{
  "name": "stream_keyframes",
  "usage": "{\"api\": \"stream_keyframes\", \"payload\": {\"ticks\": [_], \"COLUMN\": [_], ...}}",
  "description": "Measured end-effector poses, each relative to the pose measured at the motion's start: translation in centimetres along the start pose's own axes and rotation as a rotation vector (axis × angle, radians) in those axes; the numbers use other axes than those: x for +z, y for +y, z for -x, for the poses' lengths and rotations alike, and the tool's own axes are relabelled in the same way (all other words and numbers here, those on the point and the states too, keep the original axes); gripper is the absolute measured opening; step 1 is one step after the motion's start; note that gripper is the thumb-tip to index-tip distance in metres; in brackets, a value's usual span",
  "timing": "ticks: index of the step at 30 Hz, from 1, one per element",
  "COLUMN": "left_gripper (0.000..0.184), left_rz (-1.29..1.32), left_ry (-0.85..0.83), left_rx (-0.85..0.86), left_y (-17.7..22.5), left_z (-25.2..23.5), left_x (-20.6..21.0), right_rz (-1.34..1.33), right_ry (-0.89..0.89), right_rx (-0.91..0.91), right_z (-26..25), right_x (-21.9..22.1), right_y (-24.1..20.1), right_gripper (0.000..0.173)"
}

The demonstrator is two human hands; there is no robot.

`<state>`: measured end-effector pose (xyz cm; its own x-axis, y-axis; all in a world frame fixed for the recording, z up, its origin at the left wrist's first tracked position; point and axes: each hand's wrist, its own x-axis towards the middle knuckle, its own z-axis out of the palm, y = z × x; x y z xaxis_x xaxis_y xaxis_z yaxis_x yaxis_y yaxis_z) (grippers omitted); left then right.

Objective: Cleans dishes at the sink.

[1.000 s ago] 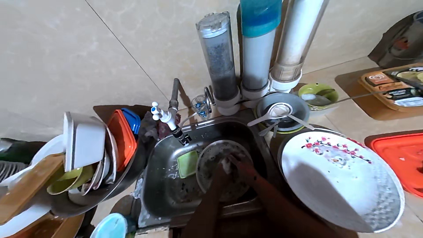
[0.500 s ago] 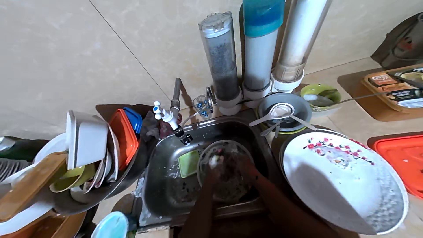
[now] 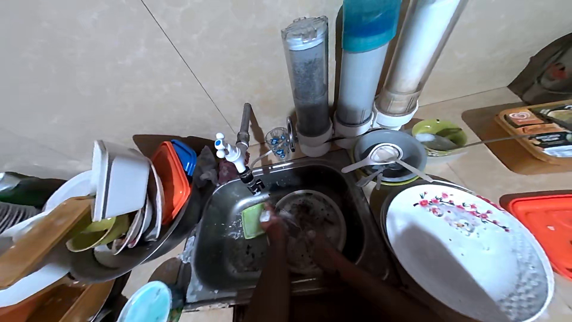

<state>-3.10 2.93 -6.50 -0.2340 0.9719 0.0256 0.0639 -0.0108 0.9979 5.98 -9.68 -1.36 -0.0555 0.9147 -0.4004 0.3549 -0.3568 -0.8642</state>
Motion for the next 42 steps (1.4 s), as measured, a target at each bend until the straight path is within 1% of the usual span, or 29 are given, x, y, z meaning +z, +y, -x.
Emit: {"api": "stream_keyframes", "payload": {"ticks": [1,2,3,4,5,6,7,8,9,11,13,15,17,18,20,21,23,25,28,30,32,33,34,35,36,38,39,41,42], "left_gripper": [0.042,0.052,0.064,0.075,0.075,0.062,0.044,0.031,0.025,0.019,0.013,0.014,0.015,0.015,0.024,0.023,0.013,0.008,0.014,0.016,0.028,0.032,0.028,0.023,0.019,0.016,0.012,0.011,0.01], "left_rz": [0.155,0.316,0.458,0.53,0.515,0.448,0.383,0.326,0.259,0.215,0.205,0.119,-0.052,-0.158,-0.279,-0.284,-0.268,-0.266,-0.427,-0.485,-0.468,-0.435,-0.38,-0.325,-0.271,-0.217,-0.21,-0.234,-0.257], "left_ry": [-0.05,-0.177,-0.365,-0.526,-0.66,-0.76,-0.833,-0.88,-0.882,-0.793,-0.67,-0.681,-0.791,-0.85,-0.934,-0.951,-1.009,-1.063,-1.114,-1.063,-0.891,-0.82,-0.776,-0.766,-0.784,-0.883,-0.916,-0.948,-0.959], "left_rx": [-0.147,-0.273,-0.393,-0.48,-0.51,-0.498,-0.495,-0.492,-0.468,-0.394,-0.361,-0.369,-0.392,-0.387,-0.396,-0.404,-0.409,-0.407,-0.356,-0.303,-0.26,-0.239,-0.21,-0.188,-0.194,-0.231,-0.292,-0.409,-0.411], "left_y": [0.3,0.6,1.2,1.8,2.1,2.3,2.4,2.4,2.4,1.9,1.5,1.6,2.2,2.5,2.8,2.7,2.7,3.1,3.4,3.4,4.0,4.5,5.0,5.7,6.3,6.9,7.1,7.3,6.9], "left_z": [-0.4,-0.4,-0.2,0.5,1.2,2.1,2.8,3.0,3.0,2.6,2.0,1.9,2.7,3.2,3.9,4.1,4.4,4.9,5.7,6.1,6.5,6.5,6.6,6.7,6.7,6.6,6.8,7.3,7.5], "left_x": [-0.3,-0.8,-1.3,-1.5,-1.6,-1.7,-1.7,-1.7,-1.5,-1.3,-1.1,-1.1,-1.4,-1.6,-2.0,-2.1,-2.5,-3.1,-4.6,-5.4,-5.5,-5.2,-4.6,-3.8,-3.2,-2.3,-2.0,-2.0,-2.2], "right_rz": [-0.069,-0.166,-0.302,-0.457,-0.598,-0.705,-0.759,-0.746,-0.658,-0.399,-0.329,-0.405,-0.559,-0.625,-0.669,-0.67,-0.704,-0.821,-0.969,-1.078,-1.152,-1.152,-1.099,-1.022,-0.958,-0.9,-0.912,-0.993,-1.046], "right_ry": [0.018,0.044,0.052,0.043,0.036,0.045,0.064,0.09,0.137,0.225,0.324,0.424,0.364,0.33,0.349,0.385,0.474,0.556,0.719,0.769,0.733,0.666,0.572,0.486,0.414,0.368,0.364,0.41,0.45], "right_rx": [-0.02,-0.029,-0.028,-0.024,-0.013,0.007,0.032,0.037,0.033,0.032,0.054,0.006,-0.046,-0.053,-0.055,-0.039,0.012,0.051,-0.033,-0.038,0.016,0.014,-0.02,-0.066,-0.107,-0.151,-0.159,-0.14,-0.123], "right_z": [-0.3,-0.7,-1.0,-1.4,-1.6,-1.9,-2.1,-2.2,-2.3,-2.4,-2.0,-2.2,-2.1,-2.1,-2.2,-2.2,-2.0,-2.1,-2.8,-3.0,-3.2,-3.1,-2.9,-2.7,-2.4,-2.2,-2.2,-2.4,-2.6], "right_x": [0.1,0.2,0.2,0.0,-0.2,-0.5,-0.8,-1.0,-1.0,-1.3,-1.5,-1.7,-2.1,-2.1,-2.0,-2.0,-2.3,-2.5,-3.3,-4.3,-4.4,-4.1,-3.7,-3.4,-3.2,-3.0,-3.0,-3.4,-3.6], "right_y": [0.7,1.1,1.4,1.6,1.6,1.6,1.5,1.6,1.7,2.0,1.7,1.9,1.9,1.8,1.9,1.8,1.7,1.7,2.2,2.5,2.4,2.3,2.3,2.2,2.1,1.8,1.9,2.2,2.4], "right_gripper": [0.035,0.033,0.032,0.031,0.031,0.029,0.029,0.03,0.034,0.042,0.044,0.047,0.052,0.048,0.036,0.034,0.033,0.035,0.037,0.041,0.048,0.052,0.054,0.05,0.044,0.031,0.029,0.03,0.032]}}
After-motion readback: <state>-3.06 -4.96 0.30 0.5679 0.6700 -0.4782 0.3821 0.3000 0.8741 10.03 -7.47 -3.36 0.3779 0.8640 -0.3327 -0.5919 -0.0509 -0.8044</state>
